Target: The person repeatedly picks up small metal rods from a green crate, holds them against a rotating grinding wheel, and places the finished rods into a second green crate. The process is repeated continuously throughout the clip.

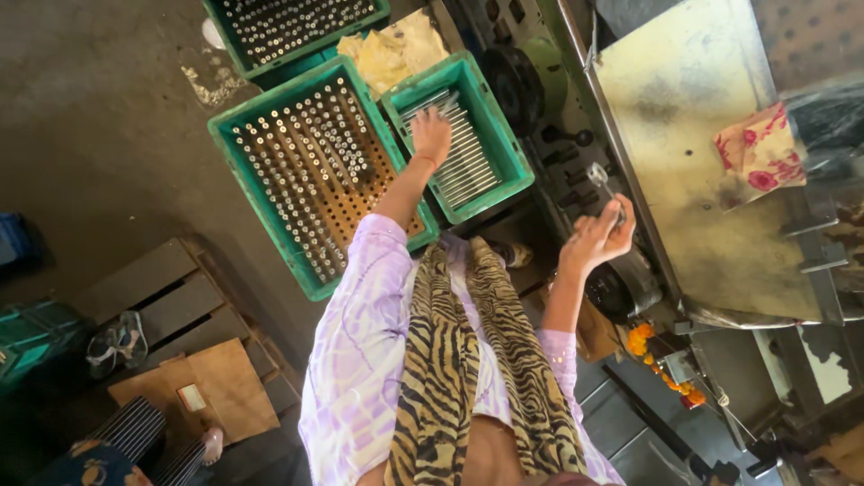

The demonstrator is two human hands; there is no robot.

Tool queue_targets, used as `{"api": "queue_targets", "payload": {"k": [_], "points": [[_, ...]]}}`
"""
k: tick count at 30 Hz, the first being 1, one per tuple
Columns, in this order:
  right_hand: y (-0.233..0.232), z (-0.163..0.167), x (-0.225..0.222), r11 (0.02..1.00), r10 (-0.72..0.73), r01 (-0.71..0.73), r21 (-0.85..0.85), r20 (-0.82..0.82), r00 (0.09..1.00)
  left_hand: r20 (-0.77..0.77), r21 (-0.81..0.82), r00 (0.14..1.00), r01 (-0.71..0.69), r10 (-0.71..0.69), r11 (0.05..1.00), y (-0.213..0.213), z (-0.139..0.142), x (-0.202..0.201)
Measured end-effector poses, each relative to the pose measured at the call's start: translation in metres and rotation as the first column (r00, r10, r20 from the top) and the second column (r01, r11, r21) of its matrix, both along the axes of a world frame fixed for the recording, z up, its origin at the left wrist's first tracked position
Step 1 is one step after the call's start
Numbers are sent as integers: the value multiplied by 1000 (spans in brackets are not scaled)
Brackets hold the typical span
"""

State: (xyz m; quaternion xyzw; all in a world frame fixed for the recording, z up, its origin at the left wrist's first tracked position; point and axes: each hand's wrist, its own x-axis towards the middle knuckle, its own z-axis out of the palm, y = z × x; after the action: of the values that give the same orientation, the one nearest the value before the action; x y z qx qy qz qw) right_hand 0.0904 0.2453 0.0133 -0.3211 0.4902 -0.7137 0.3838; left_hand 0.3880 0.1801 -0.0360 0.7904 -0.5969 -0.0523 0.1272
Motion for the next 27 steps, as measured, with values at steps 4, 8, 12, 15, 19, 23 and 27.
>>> {"api": "queue_targets", "payload": {"k": [4,8,12,15,19,23,27], "points": [[29,-21,-21,998,-24,29,64,-80,996,-160,-128,984,-102,81,987,25,-9,26],[54,-37,-32,987,-16,36,154,-132,991,-349,-148,912,-279,214,949,101,-15,59],[66,-44,-32,980,22,11,200,-161,987,-557,166,606,-589,568,791,163,-21,77],[66,-45,-25,983,63,-32,181,-168,984,-401,205,724,-527,562,825,166,-27,88],[62,-42,-16,984,97,-70,167,-160,982,-175,233,874,-410,453,882,158,-34,104],[66,-39,-12,986,98,-56,156,-272,957,-122,226,960,-221,252,949,165,-28,121],[73,-36,-13,983,131,-71,171,-370,920,-316,-62,941,-151,124,987,174,-3,145]]}}
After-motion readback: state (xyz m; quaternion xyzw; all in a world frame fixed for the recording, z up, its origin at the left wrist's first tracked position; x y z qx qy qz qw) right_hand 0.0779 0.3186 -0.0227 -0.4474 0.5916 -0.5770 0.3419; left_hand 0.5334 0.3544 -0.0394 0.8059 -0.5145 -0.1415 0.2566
